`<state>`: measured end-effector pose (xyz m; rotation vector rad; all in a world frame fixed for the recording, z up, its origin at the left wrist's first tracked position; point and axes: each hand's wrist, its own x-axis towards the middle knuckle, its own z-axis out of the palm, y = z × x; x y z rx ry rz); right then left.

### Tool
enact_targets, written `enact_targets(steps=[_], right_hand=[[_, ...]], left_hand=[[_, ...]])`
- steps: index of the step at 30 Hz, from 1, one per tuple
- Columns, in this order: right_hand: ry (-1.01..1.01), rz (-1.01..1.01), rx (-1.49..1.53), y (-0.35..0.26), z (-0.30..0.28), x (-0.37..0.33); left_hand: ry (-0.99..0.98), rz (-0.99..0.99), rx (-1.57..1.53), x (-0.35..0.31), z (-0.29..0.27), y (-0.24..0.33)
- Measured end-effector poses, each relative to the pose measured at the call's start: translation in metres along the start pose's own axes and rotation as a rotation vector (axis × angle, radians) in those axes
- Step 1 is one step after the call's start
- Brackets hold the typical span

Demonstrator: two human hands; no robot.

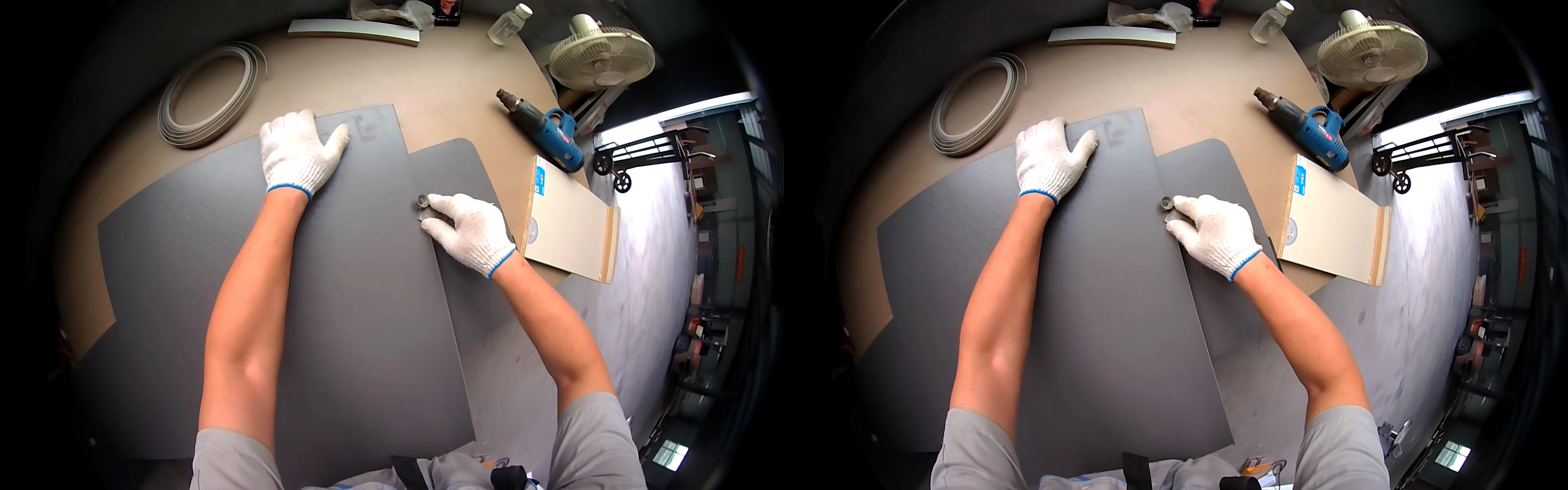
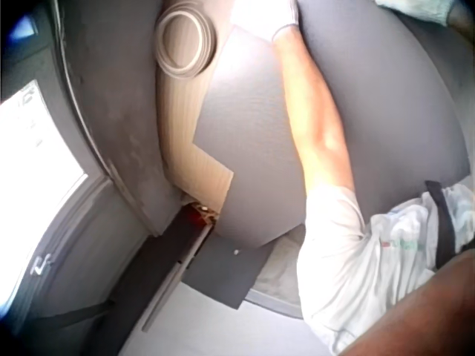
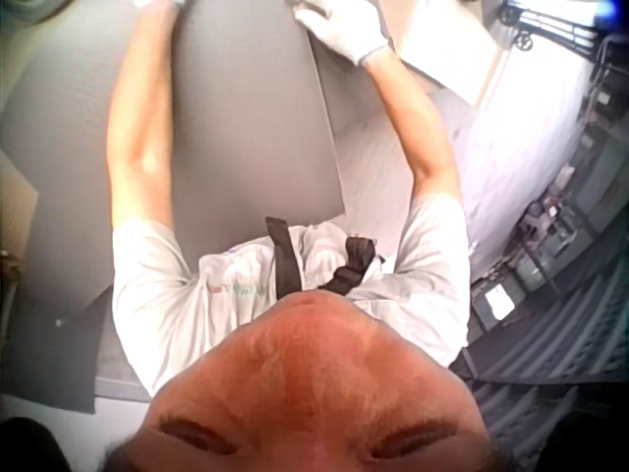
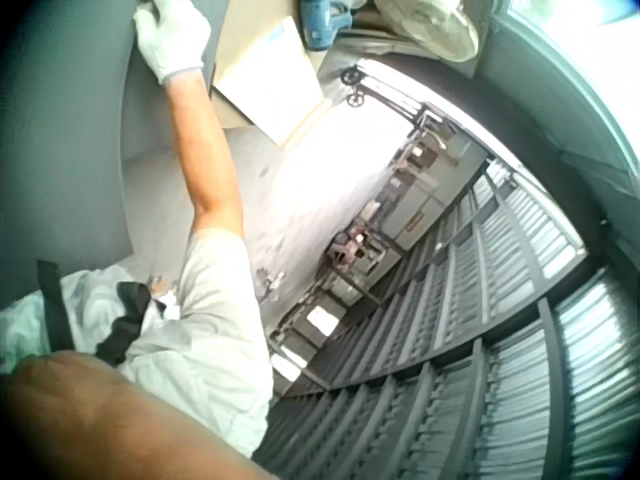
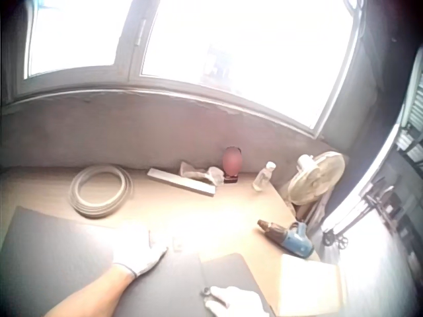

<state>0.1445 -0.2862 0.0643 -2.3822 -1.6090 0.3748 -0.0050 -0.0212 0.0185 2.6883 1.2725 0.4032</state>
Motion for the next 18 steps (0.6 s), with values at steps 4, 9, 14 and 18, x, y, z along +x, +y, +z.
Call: enact_targets(steps=[4, 9, 14, 18], right_hand=[[0.023, 0.016, 0.011, -0.001, -0.002, 0.032], [0.005, 0.055, 0.048, -0.007, -0.007, 0.062], [0.015, 0.071, 0.046, -0.009, -0.014, 0.088], [0.02, 0.104, 0.009, -0.005, -0.012, 0.109]], left_hand=[[-0.001, 0.008, -0.026, -0.001, -0.004, 0.002], [-0.041, -0.026, -0.061, 0.0, -0.009, 0.003], [-0.015, -0.025, -0.076, 0.001, -0.009, 0.003], [-0.013, -0.018, -0.068, -0.001, -0.008, 0.003]])
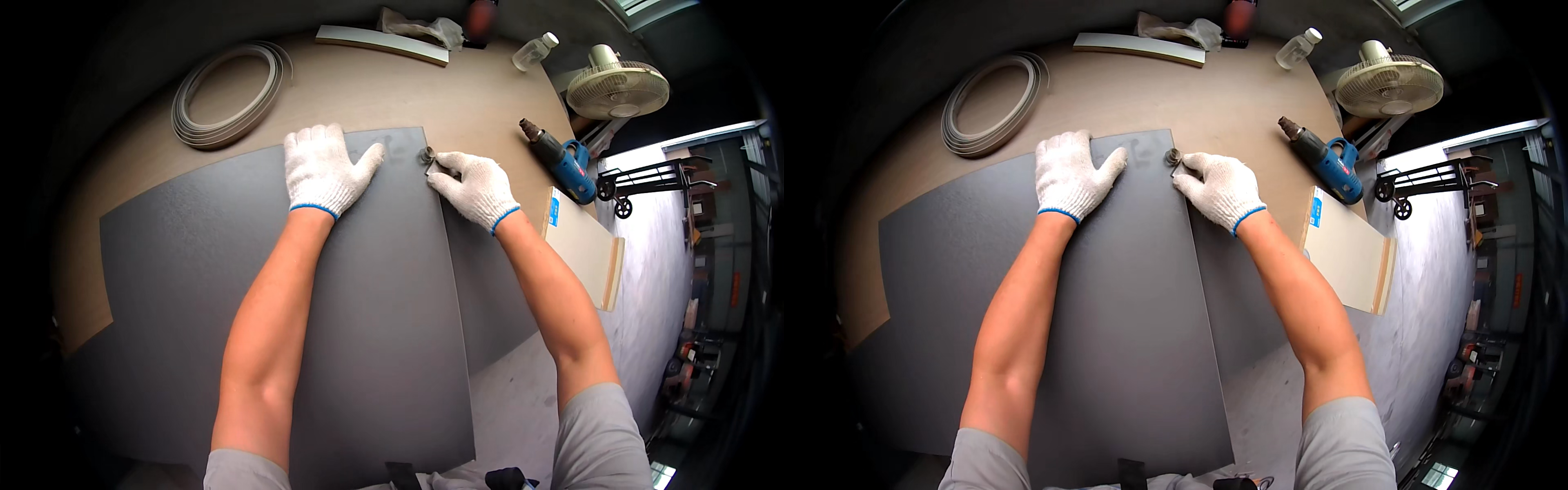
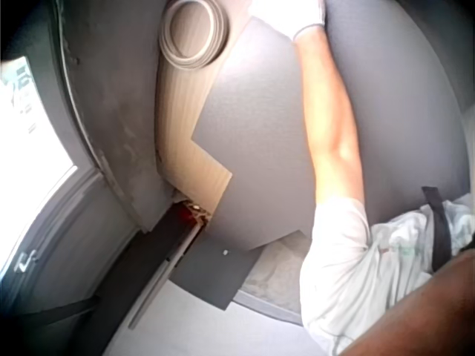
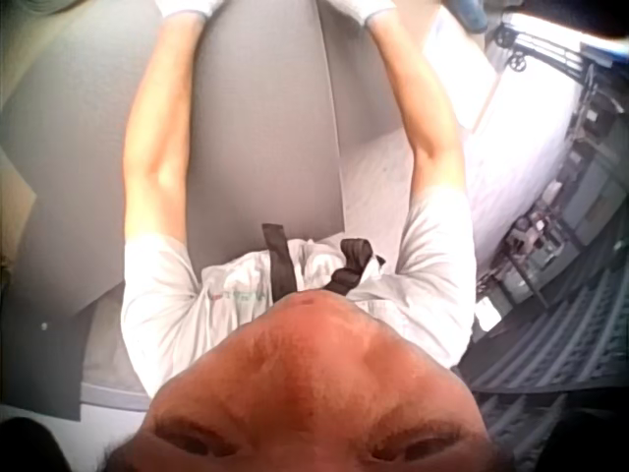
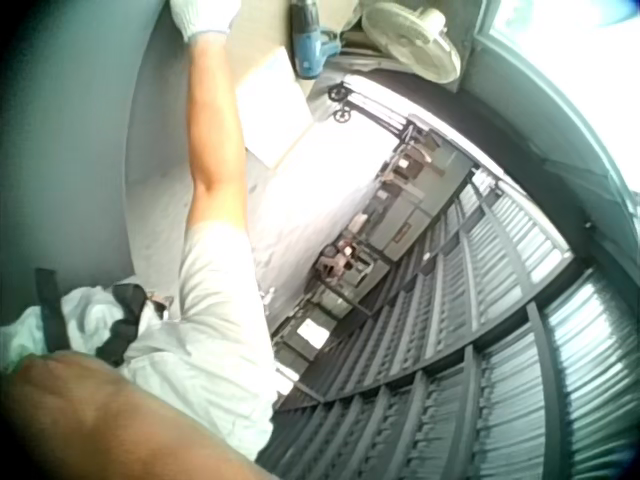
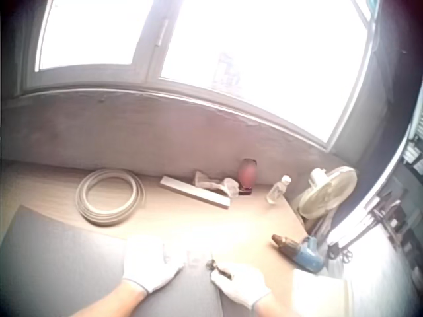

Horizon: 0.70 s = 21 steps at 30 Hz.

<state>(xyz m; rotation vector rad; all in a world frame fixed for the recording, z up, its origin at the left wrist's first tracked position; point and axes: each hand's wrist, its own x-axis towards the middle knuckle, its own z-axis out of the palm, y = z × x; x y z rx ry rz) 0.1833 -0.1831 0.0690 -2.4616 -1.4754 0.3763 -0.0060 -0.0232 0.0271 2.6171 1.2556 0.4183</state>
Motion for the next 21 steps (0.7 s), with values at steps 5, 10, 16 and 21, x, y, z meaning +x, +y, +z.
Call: enact_targets(steps=[5, 10, 16, 21], right_hand=[[-0.018, 0.029, 0.007, -0.003, -0.003, 0.016], [0.001, 0.035, 0.025, 0.001, 0.003, 0.035], [-0.011, 0.07, 0.005, -0.005, 0.0, 0.047], [0.049, 0.062, 0.064, 0.003, 0.003, 0.051]], left_hand=[[-0.012, -0.006, 0.014, 0.001, 0.002, -0.001], [0.019, 0.011, 0.014, 0.0, 0.005, -0.004], [0.002, 0.015, -0.003, -0.003, 0.004, -0.005], [-0.028, 0.02, -0.021, -0.003, -0.003, -0.001]])
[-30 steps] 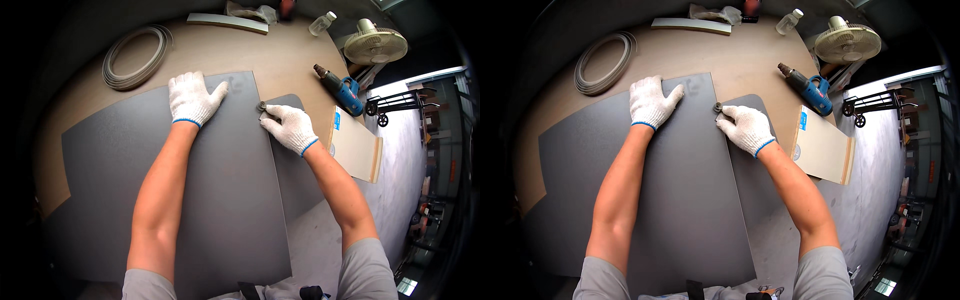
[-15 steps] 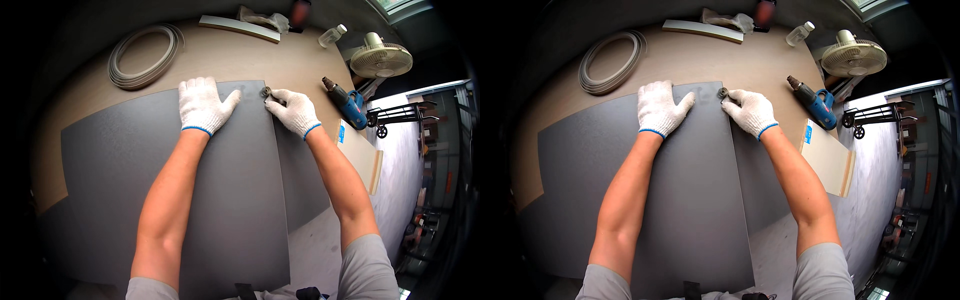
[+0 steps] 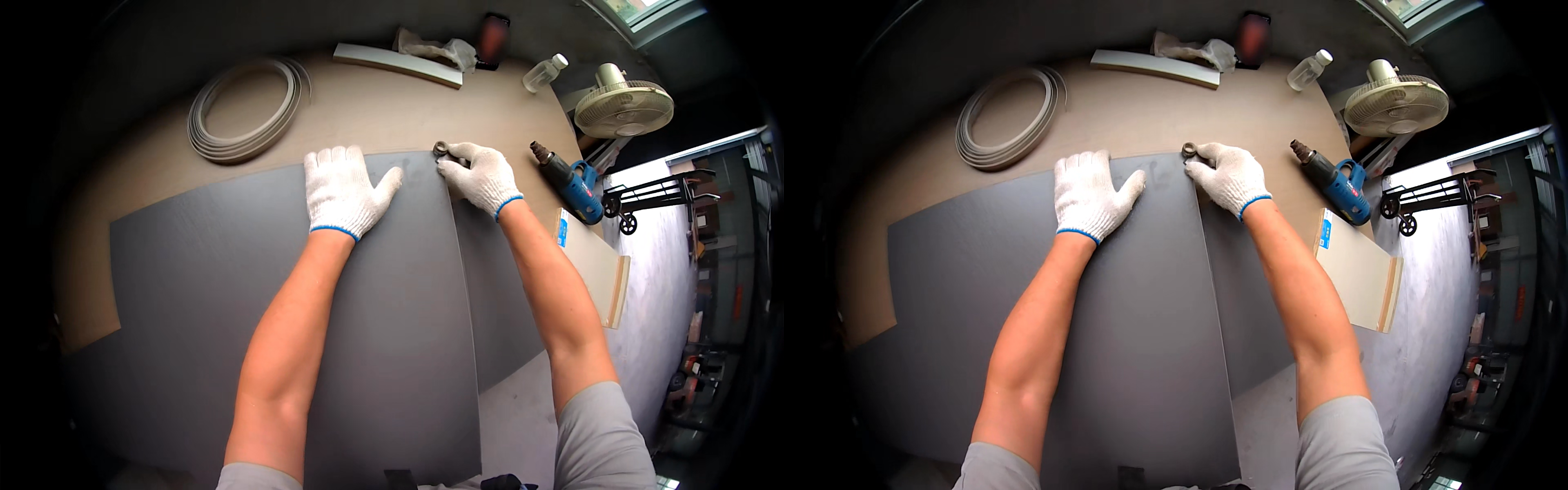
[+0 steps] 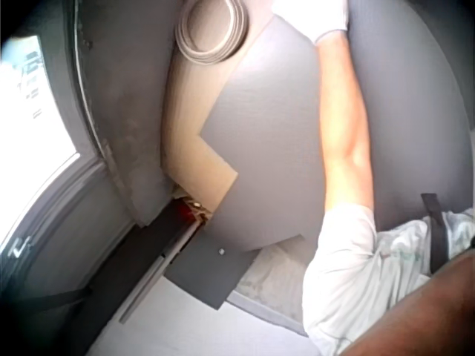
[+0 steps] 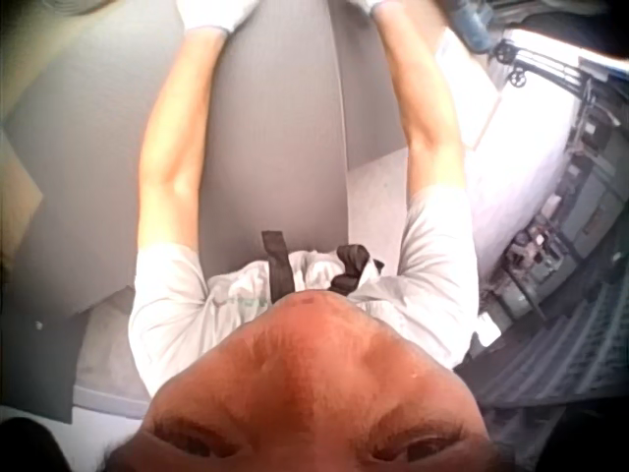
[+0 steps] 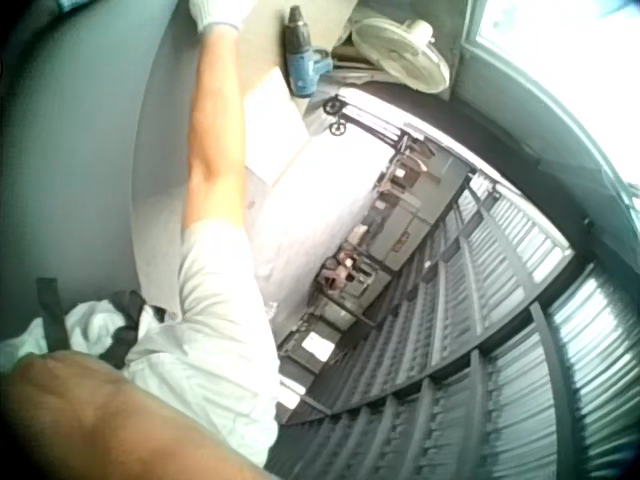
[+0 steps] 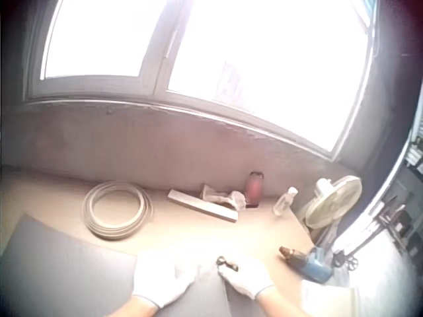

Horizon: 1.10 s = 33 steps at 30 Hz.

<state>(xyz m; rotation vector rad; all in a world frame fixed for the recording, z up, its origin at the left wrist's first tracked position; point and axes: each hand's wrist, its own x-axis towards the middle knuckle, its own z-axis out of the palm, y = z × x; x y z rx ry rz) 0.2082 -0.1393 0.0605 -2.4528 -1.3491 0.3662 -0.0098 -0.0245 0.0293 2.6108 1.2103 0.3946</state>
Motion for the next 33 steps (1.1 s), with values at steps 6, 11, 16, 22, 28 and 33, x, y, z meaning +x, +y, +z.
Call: enact_targets(steps=[6, 11, 16, 22, 28, 33], right_hand=[[0.031, 0.067, 0.034, -0.005, -0.004, 0.004], [0.002, 0.088, 0.113, -0.007, -0.011, -0.01], [0.006, 0.145, 0.098, -0.017, 0.008, -0.025], [0.07, 0.189, 0.106, -0.007, 0.008, -0.004], [0.193, 0.213, 0.164, 0.014, 0.012, -0.056], [0.349, 0.287, 0.545, -0.009, 0.01, -0.225]], left_hand=[[0.071, -0.007, 0.009, 0.002, 0.004, -0.001], [0.134, 0.028, 0.004, 0.007, 0.008, -0.001], [0.079, 0.019, -0.028, -0.004, 0.007, -0.002], [0.136, 0.057, 0.013, -0.004, 0.013, 0.001], [0.127, 0.039, -0.004, -0.004, 0.017, -0.004], [0.187, 0.031, -0.14, 0.03, 0.037, 0.002]])
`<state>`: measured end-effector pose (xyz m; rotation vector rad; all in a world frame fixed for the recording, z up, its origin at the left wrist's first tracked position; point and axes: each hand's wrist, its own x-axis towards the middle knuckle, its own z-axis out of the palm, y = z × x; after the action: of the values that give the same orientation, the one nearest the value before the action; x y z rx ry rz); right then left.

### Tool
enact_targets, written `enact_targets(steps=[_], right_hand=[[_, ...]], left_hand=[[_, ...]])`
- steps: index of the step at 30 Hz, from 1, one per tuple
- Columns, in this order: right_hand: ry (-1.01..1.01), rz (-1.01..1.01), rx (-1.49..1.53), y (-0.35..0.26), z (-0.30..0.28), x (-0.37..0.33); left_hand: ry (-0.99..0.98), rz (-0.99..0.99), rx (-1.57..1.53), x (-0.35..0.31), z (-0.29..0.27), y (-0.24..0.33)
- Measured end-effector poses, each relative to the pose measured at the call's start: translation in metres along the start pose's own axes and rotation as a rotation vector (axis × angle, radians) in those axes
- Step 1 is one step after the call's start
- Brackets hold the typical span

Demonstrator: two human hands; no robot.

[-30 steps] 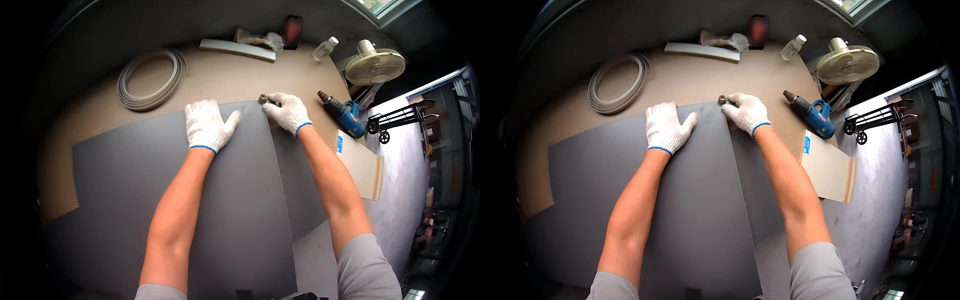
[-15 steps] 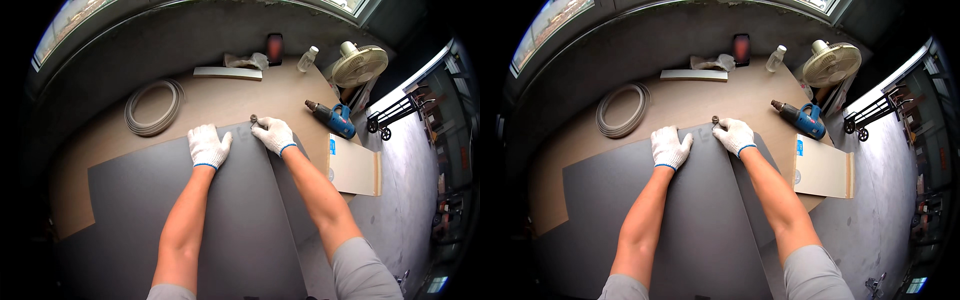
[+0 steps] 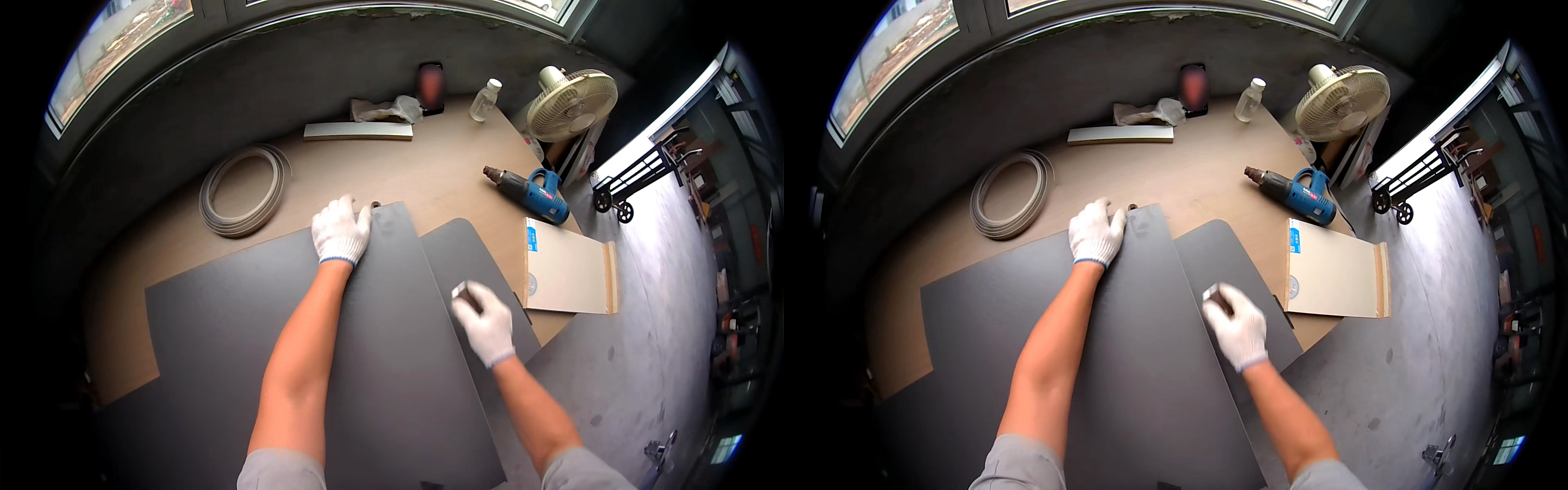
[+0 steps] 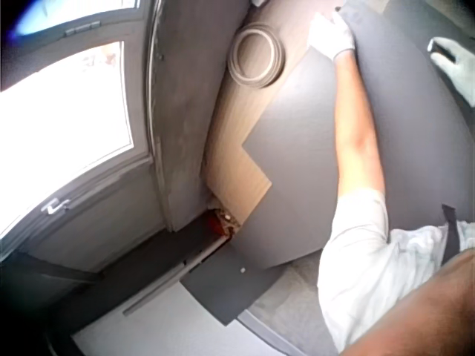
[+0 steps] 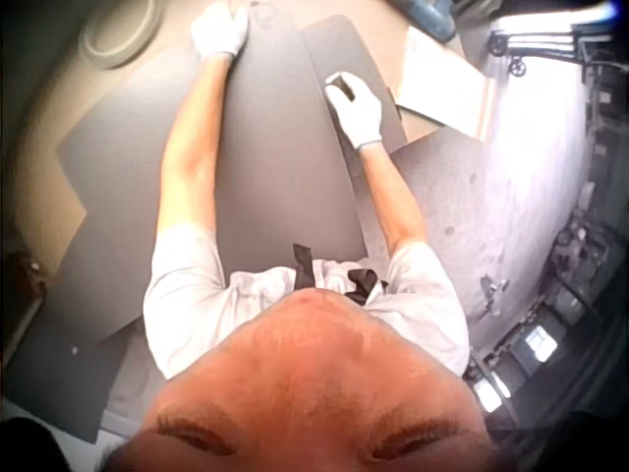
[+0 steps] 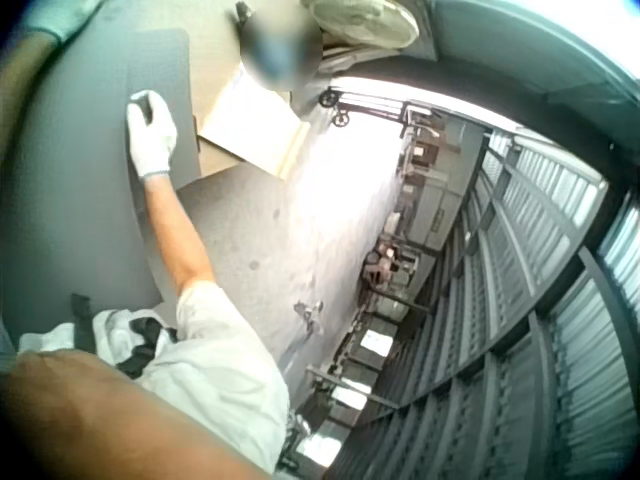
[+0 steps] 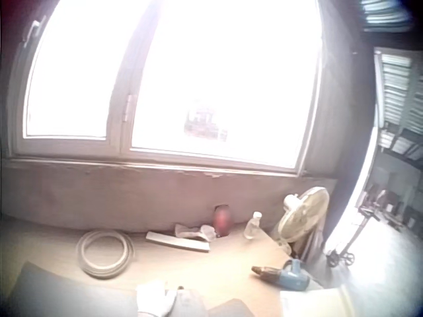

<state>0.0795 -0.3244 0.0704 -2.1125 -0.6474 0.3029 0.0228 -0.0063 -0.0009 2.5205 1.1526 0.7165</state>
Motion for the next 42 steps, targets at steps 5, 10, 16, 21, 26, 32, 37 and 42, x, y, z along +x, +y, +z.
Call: enact_targets(steps=[5, 10, 16, 21, 26, 32, 37, 42], right_hand=[[-0.062, 0.024, -0.251, 0.025, -0.044, -0.161], [-0.145, 0.257, -0.308, 0.029, -0.078, -0.249], [-0.151, 0.197, -0.243, 0.047, -0.108, -0.286], [-0.095, 0.217, -0.231, 0.083, -0.164, -0.293], [-0.061, 0.058, -0.112, 0.15, -0.212, -0.291], [-0.407, 0.015, -0.106, 0.197, -0.28, -0.267], [-0.574, -0.121, -0.123, 0.208, -0.299, -0.245], [-0.687, -0.274, -0.123, 0.198, -0.295, -0.219]], left_hand=[[-0.55, -0.327, -0.006, 0.065, 0.003, 0.039], [-0.588, -0.214, 0.024, 0.085, 0.026, 0.024], [0.223, -0.147, -0.395, 0.015, 0.015, 0.018], [0.335, 0.004, -0.505, -0.194, -0.058, -0.001], [0.421, -0.447, -0.178, -0.456, -0.196, -0.05], [0.251, -1.304, 0.272, -0.732, -0.248, -0.021], [1.149, -1.43, -1.229, -0.883, -0.221, 0.005], [0.762, -1.451, -0.495, -0.843, -0.135, 0.129]])
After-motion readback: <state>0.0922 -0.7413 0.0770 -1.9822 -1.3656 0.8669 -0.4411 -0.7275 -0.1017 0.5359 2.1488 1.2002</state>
